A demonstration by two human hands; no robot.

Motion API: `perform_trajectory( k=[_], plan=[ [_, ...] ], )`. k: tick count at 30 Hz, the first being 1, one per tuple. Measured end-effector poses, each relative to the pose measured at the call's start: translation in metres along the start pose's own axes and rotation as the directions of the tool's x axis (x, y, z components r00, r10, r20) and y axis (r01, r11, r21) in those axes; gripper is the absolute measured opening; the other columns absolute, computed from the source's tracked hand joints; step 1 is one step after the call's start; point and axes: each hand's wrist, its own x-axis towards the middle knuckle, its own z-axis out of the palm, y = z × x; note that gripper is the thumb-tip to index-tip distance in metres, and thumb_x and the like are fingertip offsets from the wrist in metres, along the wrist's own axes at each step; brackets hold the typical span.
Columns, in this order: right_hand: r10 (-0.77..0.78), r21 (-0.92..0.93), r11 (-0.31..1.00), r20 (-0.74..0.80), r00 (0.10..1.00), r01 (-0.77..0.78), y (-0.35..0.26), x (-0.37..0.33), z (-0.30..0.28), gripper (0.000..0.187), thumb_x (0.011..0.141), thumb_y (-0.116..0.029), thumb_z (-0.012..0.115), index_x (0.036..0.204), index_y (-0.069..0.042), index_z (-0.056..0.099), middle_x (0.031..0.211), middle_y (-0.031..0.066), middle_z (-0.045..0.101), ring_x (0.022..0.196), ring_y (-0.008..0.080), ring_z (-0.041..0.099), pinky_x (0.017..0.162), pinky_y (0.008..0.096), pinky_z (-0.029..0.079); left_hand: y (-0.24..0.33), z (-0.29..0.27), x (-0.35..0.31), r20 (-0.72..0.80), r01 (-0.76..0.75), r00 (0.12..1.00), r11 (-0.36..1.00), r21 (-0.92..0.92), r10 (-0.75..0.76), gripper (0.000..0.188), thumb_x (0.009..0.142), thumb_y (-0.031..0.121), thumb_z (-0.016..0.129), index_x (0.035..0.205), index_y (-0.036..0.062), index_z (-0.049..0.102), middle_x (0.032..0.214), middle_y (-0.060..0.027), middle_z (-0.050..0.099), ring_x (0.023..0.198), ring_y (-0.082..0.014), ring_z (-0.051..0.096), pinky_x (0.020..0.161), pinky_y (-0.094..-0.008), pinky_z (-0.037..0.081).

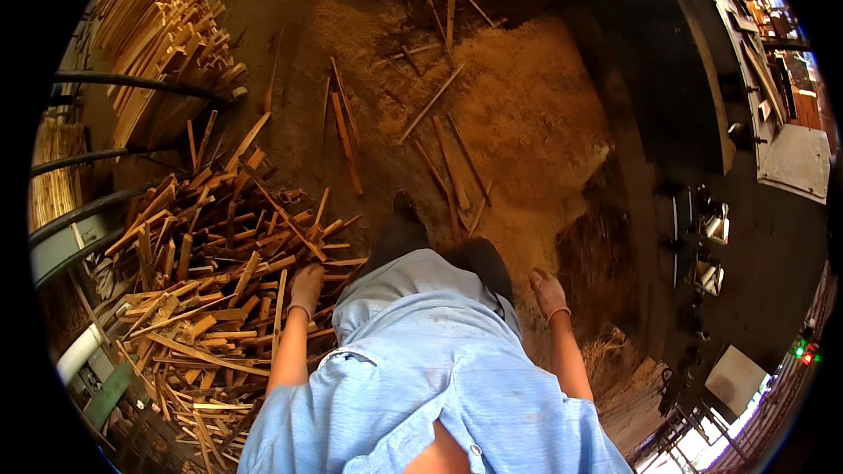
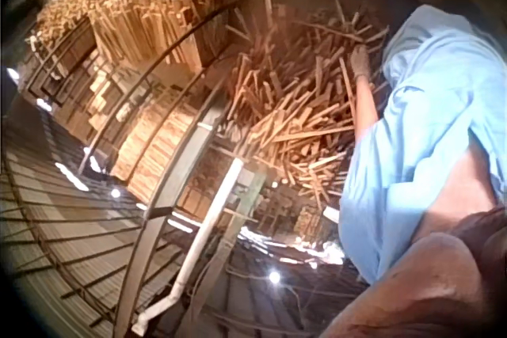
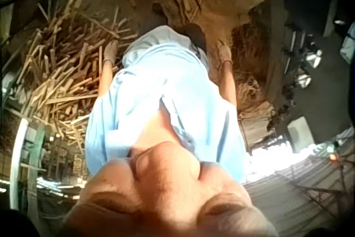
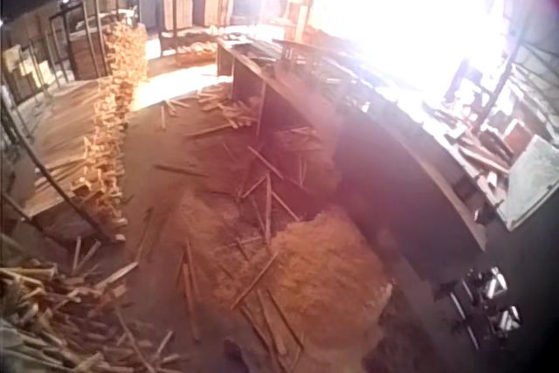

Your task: The person picks up bundles of wooden planks from a pile on the floor and places them onto a conveyor belt. The person repeatedly gathers wood pieces and moves them to the conveyor for processing.

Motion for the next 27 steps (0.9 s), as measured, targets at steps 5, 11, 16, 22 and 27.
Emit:
perform_trajectory(
  k=[5, 11, 16, 22, 27],
  plan=[
    [0.199, 0.810, 0.577, -0.014, 0.980, -0.106, -0.085, 0.045, -0.072, 0.029, 0.094, -0.015, 0.055, 0.115, 0.004, 0.062, 0.124, 0.0175, 0.066, 0.114, 0.0357, 0.064, 0.093, 0.0410, 0.051, 0.013, 0.007, -0.037, 0.026, 0.101, 0.995, 0.878, -0.468, -0.101, 0.044, 0.099, 0.028, 0.055, 0.134, 0.0011, 0.062, 0.115, -0.0121, 0.069, 0.092, -0.0217, 0.064, 0.084, -0.0335, 0.050],
    [-0.342, 0.093, 0.934, -0.055, 0.938, 0.346, -0.084, 0.084, -0.036, 0.031, 0.096, -0.019, 0.054, 0.120, -0.001, 0.063, 0.125, 0.0242, 0.064, 0.116, 0.0416, 0.061, 0.098, 0.0424, 0.050, 0.089, -0.027, -0.009, -0.026, 0.069, 0.996, 0.909, -0.412, -0.087, 0.049, 0.098, 0.031, 0.056, 0.134, -0.0019, 0.060, 0.120, -0.0183, 0.068, 0.108, -0.0276, 0.064, 0.091, -0.0345, 0.049],
    [-0.028, 0.242, 0.970, 0.212, 0.977, -0.025, -0.036, 0.109, 0.032, 0.036, 0.098, -0.028, 0.049, 0.123, -0.008, 0.066, 0.121, 0.0277, 0.065, 0.120, 0.0433, 0.058, 0.100, 0.0459, 0.049, 0.155, -0.062, 0.031, -0.036, 0.023, 0.999, 0.931, -0.364, -0.039, 0.049, 0.096, 0.028, 0.056, 0.134, -0.0032, 0.058, 0.116, -0.0170, 0.068, 0.104, -0.0270, 0.064, 0.088, -0.0358, 0.051],
    [-0.029, 0.214, 0.977, 0.180, 0.983, -0.011, -0.052, 0.166, -0.046, 0.041, 0.097, -0.033, 0.045, 0.110, -0.003, 0.069, 0.113, 0.0264, 0.067, 0.106, 0.0448, 0.063, 0.090, 0.0496, 0.051, 0.217, -0.112, 0.067, -0.178, -0.050, 0.984, 0.980, -0.194, 0.015, 0.052, 0.095, 0.034, 0.056, 0.132, -0.0026, 0.061, 0.130, -0.0201, 0.066, 0.120, -0.0304, 0.062, 0.103, -0.0368, 0.045],
    [0.091, 0.471, 0.878, 0.012, 0.996, -0.086, -0.089, 0.233, -0.173, 0.036, 0.095, -0.032, 0.046, 0.097, 0.000, 0.063, 0.095, 0.0261, 0.067, 0.082, 0.0455, 0.061, 0.077, 0.0505, 0.048, 0.290, -0.151, 0.073, -0.152, -0.056, 0.988, 0.963, -0.265, 0.015, 0.050, 0.097, 0.031, 0.054, 0.136, -0.0008, 0.059, 0.136, -0.0197, 0.062, 0.127, -0.0335, 0.057, 0.107, -0.0367, 0.042]
  ],
)
